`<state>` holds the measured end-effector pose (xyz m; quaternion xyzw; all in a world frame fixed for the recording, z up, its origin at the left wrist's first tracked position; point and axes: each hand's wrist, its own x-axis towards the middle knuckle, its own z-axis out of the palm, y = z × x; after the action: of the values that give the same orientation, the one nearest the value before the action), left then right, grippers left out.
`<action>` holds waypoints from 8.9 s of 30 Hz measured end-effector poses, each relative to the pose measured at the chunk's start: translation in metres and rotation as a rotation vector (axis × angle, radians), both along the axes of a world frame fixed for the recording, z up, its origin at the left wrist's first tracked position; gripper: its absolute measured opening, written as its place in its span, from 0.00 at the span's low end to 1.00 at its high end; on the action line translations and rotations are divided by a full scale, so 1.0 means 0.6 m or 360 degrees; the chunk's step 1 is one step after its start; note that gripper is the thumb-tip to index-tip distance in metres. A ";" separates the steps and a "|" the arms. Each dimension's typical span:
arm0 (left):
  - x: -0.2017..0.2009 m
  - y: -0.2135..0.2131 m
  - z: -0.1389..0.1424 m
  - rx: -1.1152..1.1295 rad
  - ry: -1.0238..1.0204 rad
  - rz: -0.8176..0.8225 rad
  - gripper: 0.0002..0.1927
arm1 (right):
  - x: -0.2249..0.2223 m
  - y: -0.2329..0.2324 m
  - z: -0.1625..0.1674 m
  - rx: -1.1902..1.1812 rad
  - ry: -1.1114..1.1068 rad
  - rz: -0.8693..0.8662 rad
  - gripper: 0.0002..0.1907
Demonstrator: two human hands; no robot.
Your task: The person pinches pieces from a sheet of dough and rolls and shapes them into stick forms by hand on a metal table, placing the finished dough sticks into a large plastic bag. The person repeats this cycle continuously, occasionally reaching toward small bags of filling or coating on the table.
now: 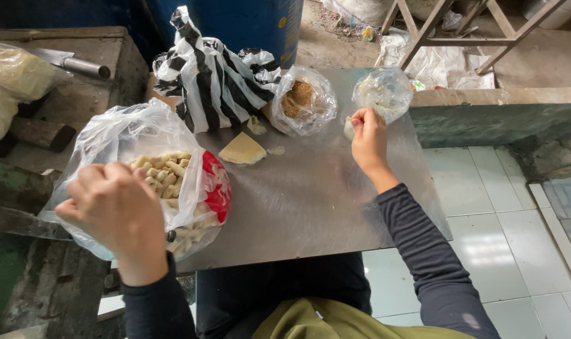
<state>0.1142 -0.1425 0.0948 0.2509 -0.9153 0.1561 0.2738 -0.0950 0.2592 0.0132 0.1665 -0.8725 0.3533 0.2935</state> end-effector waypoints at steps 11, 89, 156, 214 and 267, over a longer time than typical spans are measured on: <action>0.013 0.002 0.065 0.0255 0.0070 -0.0340 0.24 | 0.146 -0.096 0.062 0.0095 -0.0271 0.0793 0.07; -0.101 0.270 -0.122 0.2428 0.0091 -0.1358 0.17 | 0.005 -0.106 0.091 -0.0234 -0.0011 0.0448 0.22; -0.139 0.251 -0.129 0.1567 -0.0053 -0.1260 0.11 | 0.112 -0.098 0.021 0.0422 -0.0804 0.0374 0.09; -0.036 0.066 0.031 0.0206 0.0649 -0.0269 0.08 | 0.082 -0.186 0.061 0.0289 0.0230 0.0423 0.08; -0.119 0.195 -0.098 0.0329 -0.0172 -0.0556 0.30 | -0.079 -0.319 0.027 0.0220 -0.1045 0.1336 0.11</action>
<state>0.0430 -0.0252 0.0361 0.1064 -0.9694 0.0246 0.2200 -0.1426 0.0676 0.0292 0.4007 -0.7981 0.4154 -0.1730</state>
